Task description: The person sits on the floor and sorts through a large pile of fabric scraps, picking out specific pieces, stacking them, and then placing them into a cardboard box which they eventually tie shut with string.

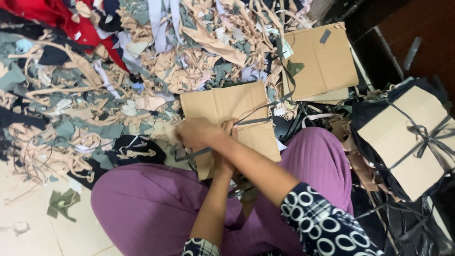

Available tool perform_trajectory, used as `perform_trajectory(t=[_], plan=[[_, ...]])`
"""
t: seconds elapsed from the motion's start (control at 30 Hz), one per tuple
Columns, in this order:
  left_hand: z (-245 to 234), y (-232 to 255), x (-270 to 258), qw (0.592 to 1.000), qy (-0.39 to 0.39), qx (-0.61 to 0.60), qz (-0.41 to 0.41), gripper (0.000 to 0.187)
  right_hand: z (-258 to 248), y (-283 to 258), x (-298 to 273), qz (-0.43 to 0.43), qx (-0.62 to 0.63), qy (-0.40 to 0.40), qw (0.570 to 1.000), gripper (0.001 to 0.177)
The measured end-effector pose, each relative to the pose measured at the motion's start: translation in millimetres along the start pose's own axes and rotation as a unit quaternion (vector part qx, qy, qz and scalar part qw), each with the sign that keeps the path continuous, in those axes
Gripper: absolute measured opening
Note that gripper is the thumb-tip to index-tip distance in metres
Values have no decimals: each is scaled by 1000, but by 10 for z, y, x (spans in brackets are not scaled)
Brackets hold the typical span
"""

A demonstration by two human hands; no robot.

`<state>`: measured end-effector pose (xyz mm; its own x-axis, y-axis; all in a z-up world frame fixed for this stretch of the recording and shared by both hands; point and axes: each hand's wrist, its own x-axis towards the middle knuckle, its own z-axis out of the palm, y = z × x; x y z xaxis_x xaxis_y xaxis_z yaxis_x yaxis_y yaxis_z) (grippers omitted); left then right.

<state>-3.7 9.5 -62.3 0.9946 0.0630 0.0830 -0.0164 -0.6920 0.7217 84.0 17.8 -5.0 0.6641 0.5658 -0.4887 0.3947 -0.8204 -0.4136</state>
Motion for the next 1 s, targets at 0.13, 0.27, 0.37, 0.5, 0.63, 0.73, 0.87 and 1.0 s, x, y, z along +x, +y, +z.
perform_trajectory(t=[0.13,0.27,0.37,0.5,0.63,0.73,0.87,1.0], plan=[[-80,46,106,999,-29,3,-19,26,-179,-261,-123,-206,118,226,945,53],[-91,187,150,998,-47,1,-31,28,-520,-36,-640,-210,208,258,920,42],[124,61,155,997,-69,-2,-46,31,-647,461,-966,-56,47,265,961,30],[364,-460,415,983,-108,74,128,29,-649,1034,-1478,86,37,205,974,22],[-158,-183,879,842,-458,-279,-53,34,-452,987,-1769,133,109,215,961,24],[-472,117,975,817,-498,-271,-100,27,-29,859,-1781,190,59,223,954,32],[-332,-24,967,806,-503,-286,-126,19,314,764,-1625,219,49,244,943,27],[-215,-10,883,869,-417,-243,-107,21,202,726,-1652,203,-6,271,941,21]])
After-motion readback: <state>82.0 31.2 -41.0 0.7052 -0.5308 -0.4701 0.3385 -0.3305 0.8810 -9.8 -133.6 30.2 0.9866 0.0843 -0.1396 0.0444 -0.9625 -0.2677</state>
